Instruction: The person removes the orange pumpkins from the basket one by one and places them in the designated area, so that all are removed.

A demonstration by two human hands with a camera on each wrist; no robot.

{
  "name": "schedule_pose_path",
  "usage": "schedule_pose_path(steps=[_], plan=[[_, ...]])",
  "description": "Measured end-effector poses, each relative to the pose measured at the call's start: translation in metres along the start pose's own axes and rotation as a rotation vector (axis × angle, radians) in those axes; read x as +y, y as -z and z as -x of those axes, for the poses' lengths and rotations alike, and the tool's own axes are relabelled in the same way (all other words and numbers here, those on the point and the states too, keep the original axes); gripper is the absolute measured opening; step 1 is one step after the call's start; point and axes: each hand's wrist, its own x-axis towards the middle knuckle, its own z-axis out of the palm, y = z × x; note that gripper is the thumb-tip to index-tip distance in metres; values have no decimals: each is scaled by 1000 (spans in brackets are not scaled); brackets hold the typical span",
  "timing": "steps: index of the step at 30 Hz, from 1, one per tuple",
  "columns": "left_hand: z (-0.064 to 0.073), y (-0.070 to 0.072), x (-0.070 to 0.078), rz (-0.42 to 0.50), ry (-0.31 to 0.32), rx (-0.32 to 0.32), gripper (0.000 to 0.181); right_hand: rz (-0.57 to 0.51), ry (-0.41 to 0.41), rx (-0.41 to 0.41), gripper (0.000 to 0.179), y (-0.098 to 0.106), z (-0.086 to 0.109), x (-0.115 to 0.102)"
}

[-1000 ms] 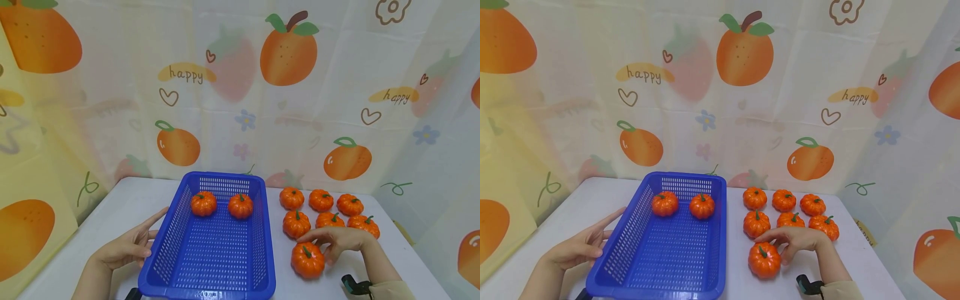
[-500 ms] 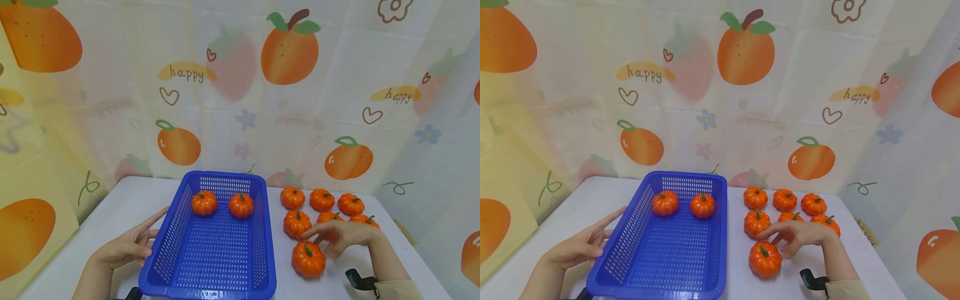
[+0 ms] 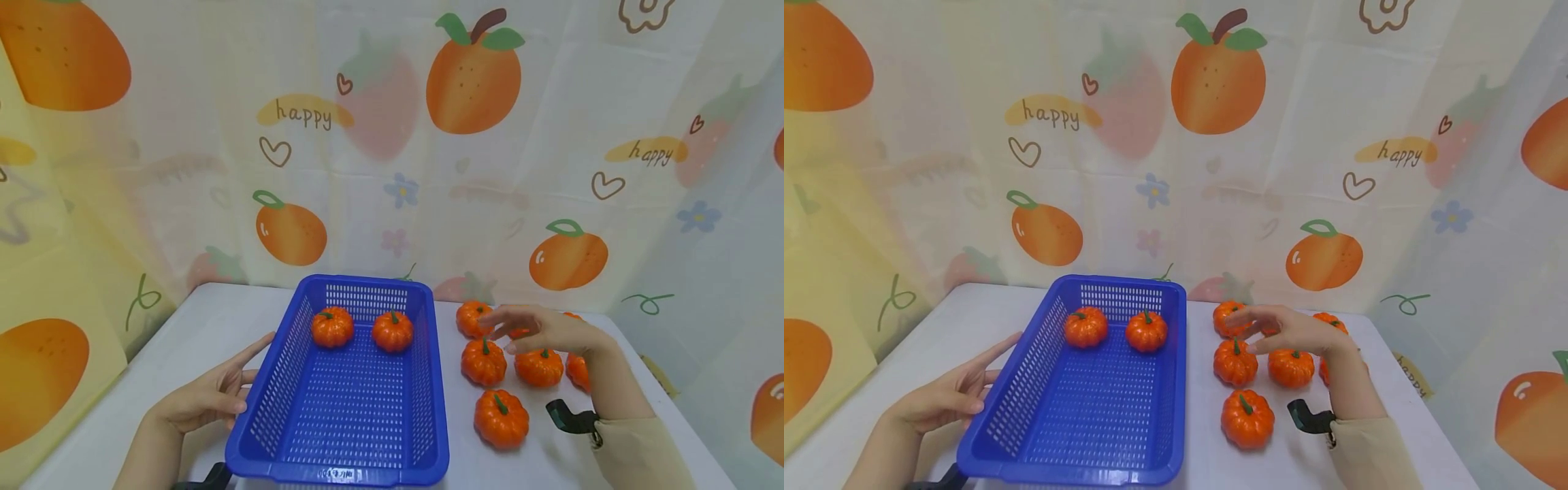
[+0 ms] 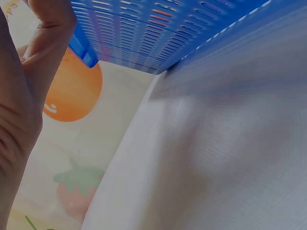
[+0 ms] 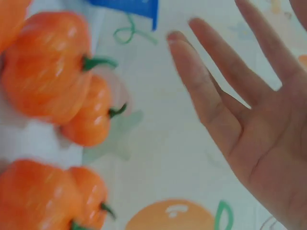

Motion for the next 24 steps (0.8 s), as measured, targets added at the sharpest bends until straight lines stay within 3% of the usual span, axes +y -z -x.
schedule_pose_path(steps=[5,10,15,20,24], plan=[[1,-1,0,4,-5,1,91,35,0,179,48,-1,-23,-20],[1,0,-1,-5,-7,12,90,-19,49,311,50,-3,-52,-35],[1,0,-2,-5,-3,9,90,-122,39,421,52,-8,-85,-51],[1,-1,-2,-1,-9,-3,90,-276,-30,503,56,-19,-119,-67],[0,-5,-1,-12,-21,11,91,-369,-171,546,58,-31,-146,-76]])
